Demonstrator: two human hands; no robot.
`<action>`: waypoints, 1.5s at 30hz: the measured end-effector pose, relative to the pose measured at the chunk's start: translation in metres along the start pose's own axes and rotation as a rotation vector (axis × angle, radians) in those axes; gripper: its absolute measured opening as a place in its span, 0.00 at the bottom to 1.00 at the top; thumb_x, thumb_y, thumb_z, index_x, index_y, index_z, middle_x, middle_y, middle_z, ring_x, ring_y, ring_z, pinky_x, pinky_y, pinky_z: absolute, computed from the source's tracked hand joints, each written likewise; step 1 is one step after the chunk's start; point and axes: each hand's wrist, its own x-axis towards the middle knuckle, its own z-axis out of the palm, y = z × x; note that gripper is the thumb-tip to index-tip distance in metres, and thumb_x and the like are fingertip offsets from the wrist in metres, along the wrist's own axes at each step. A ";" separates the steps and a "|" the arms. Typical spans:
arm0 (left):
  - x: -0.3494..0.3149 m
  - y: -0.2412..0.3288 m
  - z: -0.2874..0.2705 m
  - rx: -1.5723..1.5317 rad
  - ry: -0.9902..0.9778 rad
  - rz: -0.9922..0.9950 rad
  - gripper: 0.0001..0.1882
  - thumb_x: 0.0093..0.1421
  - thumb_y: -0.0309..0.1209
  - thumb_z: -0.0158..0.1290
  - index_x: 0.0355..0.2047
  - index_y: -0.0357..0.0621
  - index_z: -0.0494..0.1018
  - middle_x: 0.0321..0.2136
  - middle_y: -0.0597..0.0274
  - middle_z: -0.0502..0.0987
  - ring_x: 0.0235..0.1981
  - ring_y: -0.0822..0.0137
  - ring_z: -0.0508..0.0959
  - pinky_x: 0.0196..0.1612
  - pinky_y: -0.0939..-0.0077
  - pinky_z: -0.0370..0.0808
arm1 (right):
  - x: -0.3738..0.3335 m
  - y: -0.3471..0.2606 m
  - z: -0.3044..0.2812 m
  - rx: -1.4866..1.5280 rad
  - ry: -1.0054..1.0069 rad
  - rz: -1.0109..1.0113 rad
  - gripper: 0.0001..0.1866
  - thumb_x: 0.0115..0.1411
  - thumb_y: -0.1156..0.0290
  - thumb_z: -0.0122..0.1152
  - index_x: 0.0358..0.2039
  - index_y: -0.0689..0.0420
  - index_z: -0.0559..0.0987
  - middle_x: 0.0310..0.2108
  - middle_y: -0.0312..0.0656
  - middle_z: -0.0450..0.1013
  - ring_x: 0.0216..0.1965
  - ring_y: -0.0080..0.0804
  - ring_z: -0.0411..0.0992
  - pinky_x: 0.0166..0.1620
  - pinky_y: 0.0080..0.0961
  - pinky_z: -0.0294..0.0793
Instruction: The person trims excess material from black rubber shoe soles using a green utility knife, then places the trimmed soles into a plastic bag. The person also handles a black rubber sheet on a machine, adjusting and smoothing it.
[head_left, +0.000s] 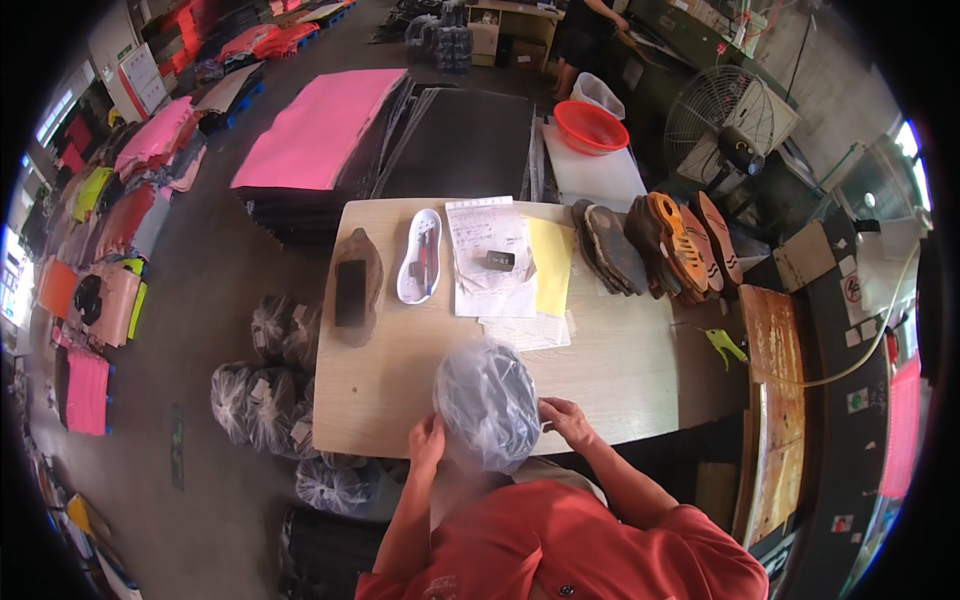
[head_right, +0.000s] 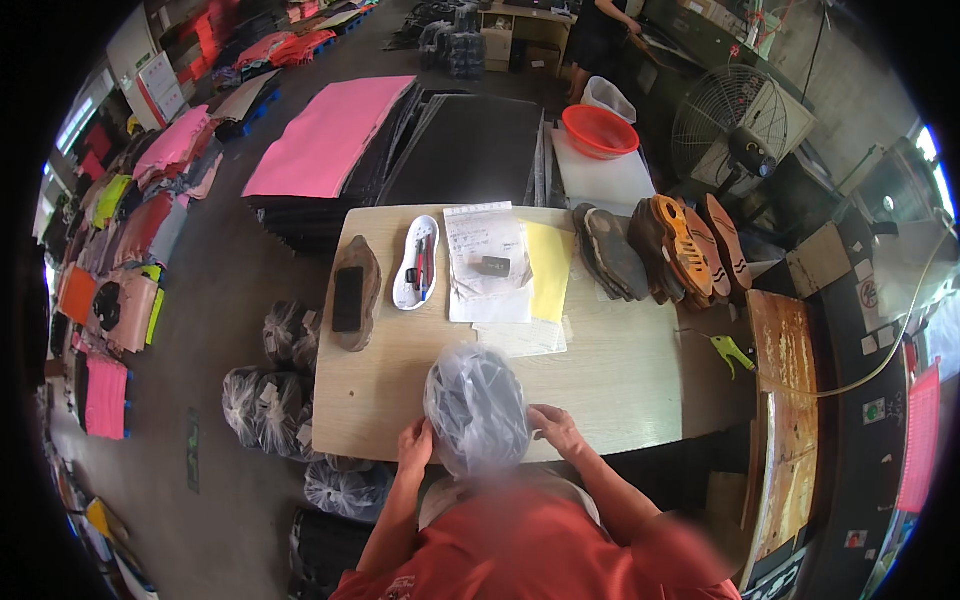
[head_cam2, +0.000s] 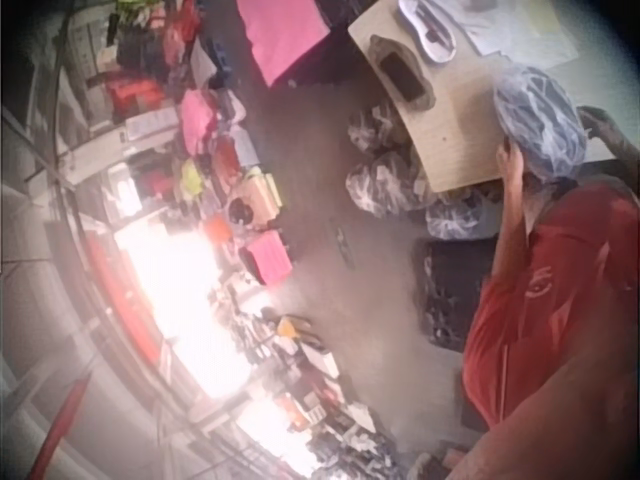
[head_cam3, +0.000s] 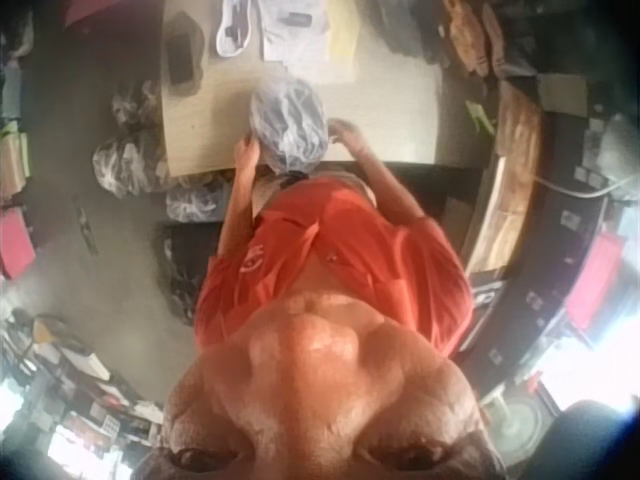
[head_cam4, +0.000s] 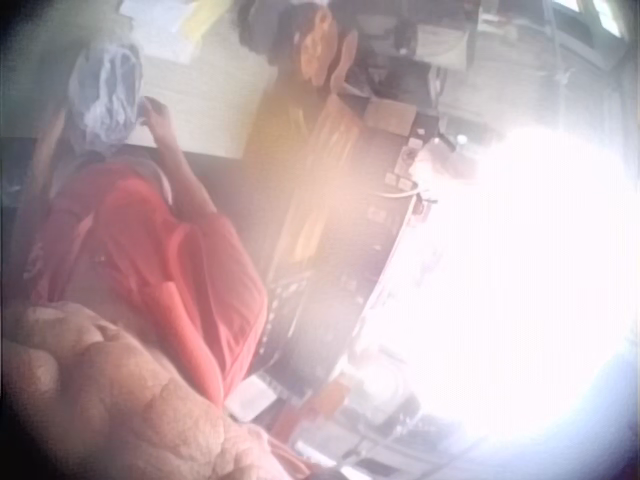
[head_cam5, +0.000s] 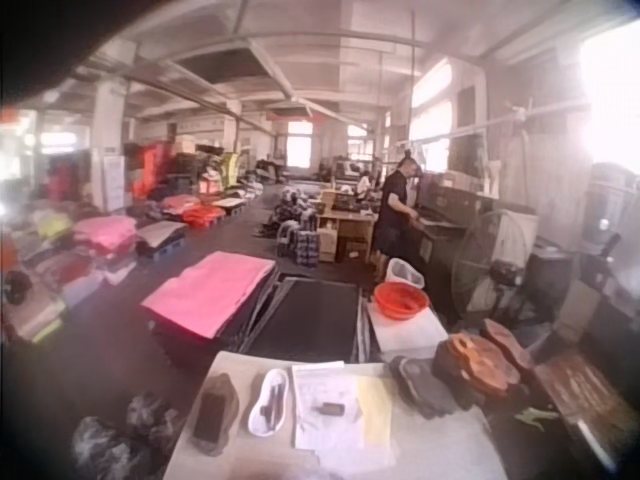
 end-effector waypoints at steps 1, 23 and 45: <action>0.004 0.009 0.001 0.111 0.024 -0.026 0.16 0.68 0.37 0.57 0.43 0.34 0.82 0.35 0.44 0.85 0.38 0.52 0.86 0.44 0.61 0.79 | 0.007 0.006 0.003 -0.047 0.053 0.052 0.22 0.73 0.56 0.58 0.52 0.64 0.83 0.37 0.39 0.83 0.38 0.28 0.80 0.42 0.27 0.79; 0.097 0.085 0.007 0.119 -0.097 -0.007 0.19 0.67 0.41 0.60 0.49 0.38 0.83 0.40 0.53 0.87 0.43 0.63 0.84 0.50 0.68 0.78 | 0.116 -0.012 0.011 -0.101 0.077 -0.097 0.12 0.71 0.65 0.64 0.40 0.61 0.85 0.32 0.30 0.80 0.33 0.15 0.72 0.38 0.18 0.72; 0.144 0.109 0.027 0.235 -0.273 -0.139 0.20 0.66 0.43 0.58 0.47 0.38 0.83 0.40 0.60 0.86 0.43 0.66 0.82 0.49 0.67 0.77 | 0.143 -0.064 0.019 -0.146 0.052 -0.090 0.14 0.68 0.60 0.67 0.29 0.55 0.82 0.25 0.27 0.72 0.30 0.17 0.66 0.36 0.21 0.68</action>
